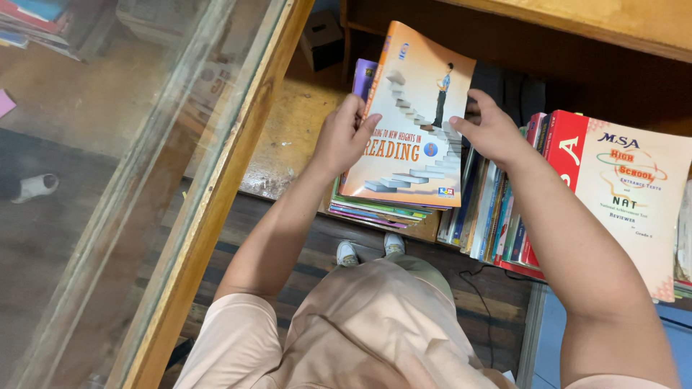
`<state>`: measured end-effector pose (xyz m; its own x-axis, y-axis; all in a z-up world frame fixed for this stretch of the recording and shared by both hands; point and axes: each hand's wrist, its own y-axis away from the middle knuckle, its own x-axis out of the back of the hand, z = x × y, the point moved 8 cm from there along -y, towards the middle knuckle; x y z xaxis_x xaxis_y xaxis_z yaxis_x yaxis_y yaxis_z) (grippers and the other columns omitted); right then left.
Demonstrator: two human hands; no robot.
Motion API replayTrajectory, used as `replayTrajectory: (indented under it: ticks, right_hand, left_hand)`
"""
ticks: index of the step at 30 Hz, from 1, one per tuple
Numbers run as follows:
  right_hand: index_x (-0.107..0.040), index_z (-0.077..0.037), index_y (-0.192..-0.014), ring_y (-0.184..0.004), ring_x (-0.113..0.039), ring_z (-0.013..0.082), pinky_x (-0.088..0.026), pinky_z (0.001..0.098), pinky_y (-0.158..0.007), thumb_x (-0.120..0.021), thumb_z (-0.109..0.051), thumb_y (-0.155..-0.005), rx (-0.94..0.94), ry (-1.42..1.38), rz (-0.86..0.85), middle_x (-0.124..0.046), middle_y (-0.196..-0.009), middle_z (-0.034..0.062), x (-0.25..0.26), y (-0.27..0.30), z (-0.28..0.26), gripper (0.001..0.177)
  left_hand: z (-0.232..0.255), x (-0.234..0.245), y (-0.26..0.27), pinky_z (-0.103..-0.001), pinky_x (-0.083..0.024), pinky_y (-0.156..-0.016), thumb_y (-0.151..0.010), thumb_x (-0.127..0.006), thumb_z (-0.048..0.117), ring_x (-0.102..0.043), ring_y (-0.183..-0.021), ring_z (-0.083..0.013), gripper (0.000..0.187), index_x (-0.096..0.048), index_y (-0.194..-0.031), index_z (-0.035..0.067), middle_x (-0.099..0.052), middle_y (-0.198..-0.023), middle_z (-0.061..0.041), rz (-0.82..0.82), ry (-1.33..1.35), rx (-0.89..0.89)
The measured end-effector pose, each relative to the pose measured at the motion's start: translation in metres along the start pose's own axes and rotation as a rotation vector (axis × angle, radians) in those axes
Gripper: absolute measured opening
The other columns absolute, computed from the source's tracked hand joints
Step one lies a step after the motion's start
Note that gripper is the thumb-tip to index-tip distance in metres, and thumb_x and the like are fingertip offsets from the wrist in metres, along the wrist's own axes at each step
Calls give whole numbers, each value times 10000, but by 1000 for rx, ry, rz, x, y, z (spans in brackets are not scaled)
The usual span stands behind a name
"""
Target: The person takes books one by one from a shelf and places them onto a stack on a desk, then places some of the books back onto the shelf.
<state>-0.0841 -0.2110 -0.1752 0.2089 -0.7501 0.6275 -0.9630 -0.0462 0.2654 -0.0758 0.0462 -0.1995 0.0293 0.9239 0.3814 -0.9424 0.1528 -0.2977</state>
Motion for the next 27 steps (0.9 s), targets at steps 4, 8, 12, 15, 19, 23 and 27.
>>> replayTrajectory:
  ticks: [4, 8, 12, 15, 19, 23, 27]
  right_hand:
    - [-198, 85, -1581, -1274, -500, 363, -459, 513, -1067, -669, -58, -1038, 185, -428, 16, -463, -1411, 349, 5, -25, 31, 733]
    - [-407, -89, -1484, -981, -670, 96, -580, 202, -769, -644, -46, -985, 117, -644, 3, -668, -1189, 18, 14, -26, 46, 554]
    - [-589, -87, -1363, -955, -686, 130, -615, 300, -787, -654, 9, -945, 118, -745, -14, -667, -1141, 7, 29, -4, 26, 433]
    - [-641, -60, -1240, -845, -657, 117, -595, 279, -715, -684, 85, -898, 246, -783, 15, -667, -1057, 49, 47, 27, -13, 374]
    - [-604, -82, -1225, -827, -670, 147, -567, 268, -699, -738, -82, -906, 333, -747, -36, -721, -1075, 90, 73, 30, -15, 346]
    - [-607, -82, -1290, -1073, -691, 135, -580, 231, -909, -682, -75, -974, 506, -764, 102, -709, -1235, 61, 121, 48, -59, 325]
    - [-483, -75, -1447, -1417, -581, 241, -490, 414, -1298, -593, -125, -1078, 823, -809, 235, -576, -1491, 115, 166, 71, -115, 389]
  left_hand:
    - [9, 5, 9, -389, -528, -600, -975, -702, 267, -698, -644, -311, 243, -552, -918, 84, -568, -676, -132, 41, 79, -182]
    - [15, 14, 21, -407, -502, -601, -983, -710, 278, -625, -656, -363, 258, -562, -914, 80, -539, -716, -136, 74, 125, -341]
    - [10, 22, 29, -341, -505, -626, -963, -739, 252, -600, -660, -248, 233, -578, -888, 100, -560, -741, -80, 135, 223, -395]
    - [14, 35, 27, -301, -451, -557, -988, -716, 231, -513, -604, -172, 241, -550, -889, 87, -503, -721, -77, 151, 317, -395]
    - [56, 45, 10, -263, -252, -558, -1000, -629, 410, -308, -604, -82, 352, -458, -896, 120, -427, -779, 30, 167, 256, -338]
    - [97, 43, -19, -260, -397, -710, -1021, -627, 348, -471, -790, -107, 293, -500, -983, 87, -499, -878, -4, 223, 489, -399]
    - [144, 33, -55, -232, -450, -745, -1048, -584, 357, -535, -817, -59, 270, -514, -1058, 97, -567, -901, 4, 269, 613, -337]
